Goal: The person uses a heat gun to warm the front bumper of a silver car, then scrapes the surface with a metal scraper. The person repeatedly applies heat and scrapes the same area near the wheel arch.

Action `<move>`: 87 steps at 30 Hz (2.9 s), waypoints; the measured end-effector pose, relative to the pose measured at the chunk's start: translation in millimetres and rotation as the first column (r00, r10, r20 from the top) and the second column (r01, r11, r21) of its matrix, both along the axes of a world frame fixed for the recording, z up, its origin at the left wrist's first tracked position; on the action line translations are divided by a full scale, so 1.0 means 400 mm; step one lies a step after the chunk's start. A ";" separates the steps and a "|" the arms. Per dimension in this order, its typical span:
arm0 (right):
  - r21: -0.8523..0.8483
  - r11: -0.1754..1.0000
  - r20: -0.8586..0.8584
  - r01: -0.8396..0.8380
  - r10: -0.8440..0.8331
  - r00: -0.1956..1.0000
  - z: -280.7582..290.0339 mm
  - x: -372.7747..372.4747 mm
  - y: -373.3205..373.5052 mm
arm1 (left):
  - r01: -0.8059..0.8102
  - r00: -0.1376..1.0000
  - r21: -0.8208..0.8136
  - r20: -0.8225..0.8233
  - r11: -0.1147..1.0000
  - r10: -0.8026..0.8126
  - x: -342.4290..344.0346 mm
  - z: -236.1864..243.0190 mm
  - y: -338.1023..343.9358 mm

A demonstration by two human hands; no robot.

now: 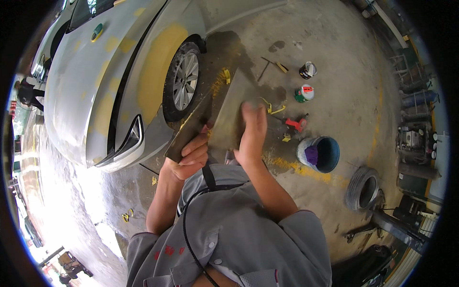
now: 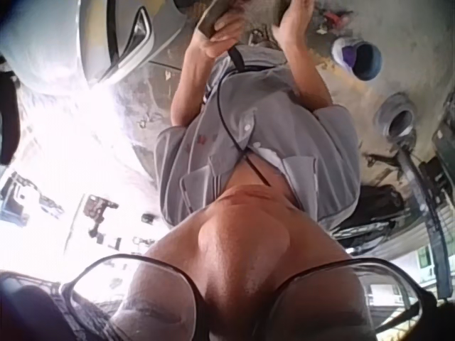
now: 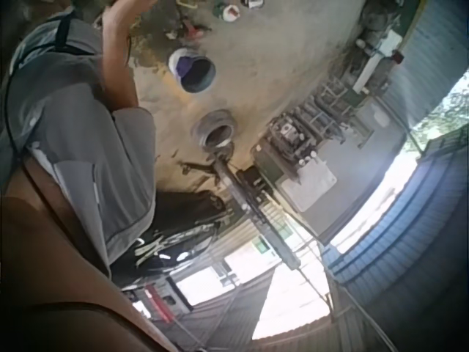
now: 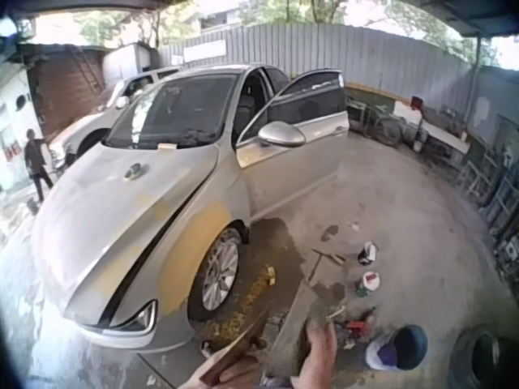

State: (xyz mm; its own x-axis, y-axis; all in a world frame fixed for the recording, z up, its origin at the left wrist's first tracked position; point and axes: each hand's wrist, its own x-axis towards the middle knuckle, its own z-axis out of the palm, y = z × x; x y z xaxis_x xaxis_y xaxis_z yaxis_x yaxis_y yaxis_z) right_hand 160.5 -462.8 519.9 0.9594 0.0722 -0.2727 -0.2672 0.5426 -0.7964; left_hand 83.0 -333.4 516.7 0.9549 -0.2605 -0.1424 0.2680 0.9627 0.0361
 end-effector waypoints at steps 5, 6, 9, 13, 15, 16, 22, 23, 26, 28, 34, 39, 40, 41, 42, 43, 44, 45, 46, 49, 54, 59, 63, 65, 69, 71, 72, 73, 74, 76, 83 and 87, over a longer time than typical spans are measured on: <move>-0.203 0.979 0.268 0.027 0.029 0.963 0.012 -0.001 0.037 | 0.008 1.000 -0.071 -0.003 0.997 -0.008 0.002 -0.044 -0.034; -0.226 0.974 0.305 -0.002 0.073 0.950 0.038 -0.028 0.052 | -0.008 0.996 -0.021 -0.086 1.000 0.006 -0.001 -0.047 -0.031; -0.364 0.922 0.414 -0.130 0.285 0.864 0.064 -0.086 0.040 | -0.086 0.980 0.235 -0.154 0.968 0.124 -0.007 -0.049 -0.034; -0.203 0.973 0.342 -0.112 0.178 0.923 0.065 -0.054 0.008 | -0.119 0.904 0.406 -0.332 0.906 0.268 0.015 0.067 -0.057; -0.096 0.994 0.247 -0.060 0.082 0.966 0.047 -0.007 -0.003 | -0.159 0.985 0.102 0.077 0.982 0.152 0.008 0.009 -0.021; -0.070 0.996 0.224 -0.057 0.071 0.972 0.057 -0.005 -0.001 | -0.188 0.982 0.126 0.022 0.974 0.187 0.015 0.005 -0.020; 0.004 0.993 0.101 -0.120 0.119 0.988 0.006 0.041 -0.004 | -0.048 0.997 -0.167 0.047 0.985 0.056 0.029 0.023 -0.025; 0.019 0.992 0.081 -0.126 0.124 0.989 0.001 0.053 -0.007 | -0.017 0.997 -0.133 0.072 0.991 0.026 0.028 0.020 -0.025; -0.052 0.996 0.148 -0.068 0.075 0.986 0.031 0.060 0.018 | 0.015 0.997 -0.094 0.079 0.995 -0.008 0.029 0.017 -0.031; -0.278 0.961 0.359 -0.007 0.111 0.927 0.037 0.033 0.030 | 0.002 0.998 -0.032 -0.070 0.999 -0.004 0.027 0.016 -0.040; -0.232 0.972 0.222 -0.047 0.100 0.970 0.053 0.060 0.002 | -0.040 0.999 0.221 0.005 0.974 0.040 0.006 0.031 -0.042; -0.242 0.964 0.344 -0.114 0.195 0.918 0.055 -0.001 0.026 | -0.086 0.996 0.423 0.054 0.902 0.070 -0.020 0.047 -0.016; -0.212 0.964 0.304 -0.157 0.218 0.927 0.053 0.010 0.019 | -0.045 0.997 0.410 -0.034 0.911 0.064 -0.025 0.053 -0.016; -0.181 0.963 0.264 -0.199 0.242 0.934 0.050 0.022 0.016 | -0.036 0.999 0.375 -0.018 0.926 0.046 -0.029 0.042 -0.017; -0.127 0.976 0.234 -0.179 0.205 0.950 0.046 0.037 0.018 | -0.027 1.000 0.338 -0.001 0.941 0.029 -0.033 0.023 -0.021; -0.129 0.976 0.233 -0.174 0.200 0.952 0.044 0.030 0.020 | -0.017 1.000 0.302 0.016 0.953 0.012 -0.036 0.014 -0.024; -0.130 0.977 0.233 -0.168 0.195 0.953 0.044 0.014 0.025 | -0.028 0.999 0.316 -0.023 0.948 0.037 -0.043 0.016 -0.023; -0.134 0.978 0.229 -0.161 0.189 0.955 0.041 -0.006 0.028 | -0.036 0.996 0.328 -0.065 0.944 0.060 -0.053 0.017 -0.023; -0.268 0.951 0.297 -0.156 0.235 0.926 0.058 -0.029 0.030 | -0.043 0.991 0.341 -0.106 0.939 0.084 -0.061 0.019 -0.022; -0.208 0.948 0.264 -0.242 0.293 0.919 0.055 0.013 0.020 | -0.008 1.000 0.407 -0.018 0.913 0.017 -0.072 0.034 -0.019; -0.337 0.918 0.367 -0.210 0.334 0.868 0.059 -0.044 0.044 | -0.071 0.997 0.367 0.036 0.927 0.062 -0.081 -0.010 -0.005; -0.156 0.935 0.234 -0.318 0.347 0.908 0.097 0.013 0.052 | -0.019 1.000 0.327 0.009 0.945 0.017 -0.085 -0.003 -0.012; -0.286 0.856 0.444 -0.430 0.516 0.733 0.088 -0.129 0.064 | -0.184 0.927 0.670 -0.125 0.720 0.353 -0.034 0.038 -0.044; -0.352 0.888 0.629 -0.296 0.458 0.628 0.118 -0.146 0.034 | -0.309 0.910 0.744 0.050 0.593 0.412 -0.050 0.009 -0.028; -0.193 0.981 0.508 0.024 0.079 0.858 0.111 -0.060 -0.005 | -0.330 0.937 0.537 0.083 0.776 0.340 -0.046 0.003 0.052; -0.320 0.935 0.535 0.154 0.044 0.844 0.080 -0.011 0.008 | -0.257 0.711 0.889 -0.092 0.380 0.697 0.009 0.092 -0.001; -0.336 0.923 0.581 0.188 0.046 0.812 0.068 -0.014 0.010 | -0.321 0.697 0.929 0.101 0.183 0.710 0.008 0.089 0.001; -0.350 0.910 0.625 0.224 0.049 0.779 0.056 -0.019 0.011 | -0.381 0.658 0.924 0.288 -0.023 0.695 0.006 0.086 0.002; -0.329 0.917 0.693 0.225 0.073 0.717 0.037 -0.046 0.020 | -0.384 0.618 0.911 0.375 -0.150 0.691 0.007 0.091 0.002; -0.447 0.814 0.831 0.371 0.223 0.510 -0.108 -0.090 0.009 | -0.368 0.562 0.878 0.473 -0.307 0.679 0.014 0.117 0.008; -0.566 0.821 0.497 -0.077 0.414 0.763 -0.019 -0.063 -0.068 | -0.410 0.455 0.861 0.480 -0.302 0.750 0.006 0.119 0.059; -0.265 0.964 0.412 -0.023 0.135 0.901 0.071 -0.086 -0.016 | -0.438 0.281 0.866 0.388 -0.242 0.878 0.038 0.143 0.003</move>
